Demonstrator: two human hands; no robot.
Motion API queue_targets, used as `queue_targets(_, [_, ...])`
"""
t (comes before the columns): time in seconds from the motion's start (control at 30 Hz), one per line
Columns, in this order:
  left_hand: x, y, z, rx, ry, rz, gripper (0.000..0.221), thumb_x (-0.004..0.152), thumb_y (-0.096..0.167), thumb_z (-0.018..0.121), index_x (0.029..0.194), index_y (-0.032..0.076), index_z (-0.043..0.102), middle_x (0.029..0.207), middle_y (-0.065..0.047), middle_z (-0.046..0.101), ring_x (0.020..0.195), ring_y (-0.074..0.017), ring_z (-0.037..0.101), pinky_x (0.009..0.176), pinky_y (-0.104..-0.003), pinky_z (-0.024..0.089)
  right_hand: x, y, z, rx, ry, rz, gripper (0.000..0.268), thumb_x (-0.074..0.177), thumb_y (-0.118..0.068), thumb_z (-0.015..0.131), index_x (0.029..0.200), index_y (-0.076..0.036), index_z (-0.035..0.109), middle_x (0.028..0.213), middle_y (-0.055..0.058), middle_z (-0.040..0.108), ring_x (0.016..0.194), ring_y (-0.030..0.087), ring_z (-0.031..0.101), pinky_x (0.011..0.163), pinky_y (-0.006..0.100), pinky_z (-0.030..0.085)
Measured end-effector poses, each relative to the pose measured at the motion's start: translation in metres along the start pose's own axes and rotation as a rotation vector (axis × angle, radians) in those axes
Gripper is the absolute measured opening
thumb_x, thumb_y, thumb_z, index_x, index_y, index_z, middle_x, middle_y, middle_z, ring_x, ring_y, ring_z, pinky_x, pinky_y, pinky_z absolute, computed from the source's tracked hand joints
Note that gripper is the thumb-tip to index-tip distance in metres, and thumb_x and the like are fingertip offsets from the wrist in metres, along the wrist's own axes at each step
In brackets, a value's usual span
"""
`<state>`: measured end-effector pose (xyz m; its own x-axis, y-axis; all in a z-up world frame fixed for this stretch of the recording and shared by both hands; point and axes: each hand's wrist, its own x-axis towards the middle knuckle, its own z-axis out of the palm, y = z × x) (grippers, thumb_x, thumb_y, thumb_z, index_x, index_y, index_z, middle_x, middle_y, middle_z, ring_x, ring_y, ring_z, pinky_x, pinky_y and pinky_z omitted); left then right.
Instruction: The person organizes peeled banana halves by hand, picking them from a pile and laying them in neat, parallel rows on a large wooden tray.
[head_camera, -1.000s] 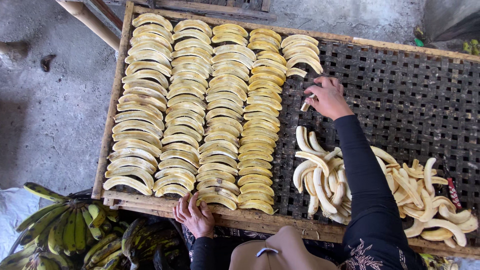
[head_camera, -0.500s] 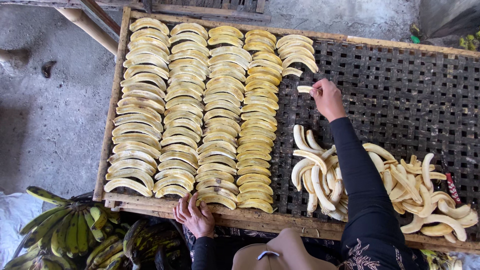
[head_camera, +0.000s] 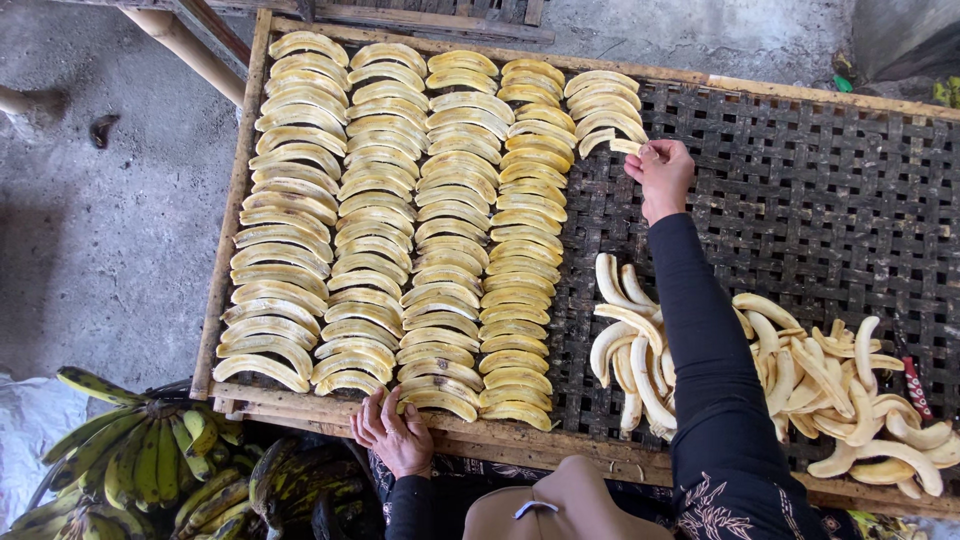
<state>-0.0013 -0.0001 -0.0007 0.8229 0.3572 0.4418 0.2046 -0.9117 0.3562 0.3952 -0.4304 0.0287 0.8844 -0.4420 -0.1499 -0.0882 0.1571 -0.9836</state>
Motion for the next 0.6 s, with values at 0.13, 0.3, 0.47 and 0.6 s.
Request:
queue_targets(0.13, [0.001, 0.000, 0.001, 0.006, -0.007, -0.001, 0.033, 0.101, 0.033, 0.056, 0.131, 0.020, 0.057, 0.142, -0.006, 0.048, 0.141, -0.0298, 0.036, 0.126, -0.057, 0.019, -0.015, -0.026, 0.003, -0.260, 0.074, -0.050, 0.008, 0.102, -0.002, 0.059, 0.109, 0.002, 0.058, 0.099, 0.010, 0.068, 0.078, 0.017, 0.075, 0.069, 0.032, 0.063])
queue_targets(0.3, [-0.001, 0.000, 0.001, -0.003, -0.004, 0.001, 0.032, 0.103, 0.032, 0.054, 0.132, 0.019, 0.057, 0.142, -0.007, 0.047, 0.142, -0.0307, 0.034, 0.127, -0.057, 0.019, -0.009, -0.025, -0.003, -0.185, 0.099, -0.236, 0.007, 0.103, 0.000, 0.058, 0.110, 0.003, 0.056, 0.102, 0.011, 0.067, 0.081, 0.017, 0.076, 0.071, 0.031, 0.065])
queue_targets(0.47, [-0.001, -0.001, 0.001, 0.005, 0.001, 0.004, 0.032, 0.103, 0.033, 0.054, 0.131, 0.019, 0.058, 0.142, -0.007, 0.048, 0.142, -0.0309, 0.036, 0.127, -0.058, 0.019, 0.008, 0.005, 0.006, -0.114, 0.098, -0.113, 0.005, 0.103, 0.000, 0.058, 0.108, 0.001, 0.057, 0.099, 0.010, 0.066, 0.077, 0.015, 0.075, 0.067, 0.029, 0.067])
queue_targets(0.6, [-0.002, -0.003, 0.004, 0.011, 0.001, -0.012, 0.031, 0.103, 0.035, 0.055, 0.130, 0.021, 0.059, 0.141, -0.005, 0.050, 0.141, -0.0301, 0.038, 0.126, -0.058, 0.020, 0.014, 0.024, 0.007, -0.155, 0.124, -0.086, 0.005, 0.102, -0.002, 0.060, 0.107, -0.002, 0.061, 0.096, 0.009, 0.068, 0.072, 0.012, 0.071, 0.059, 0.027, 0.062])
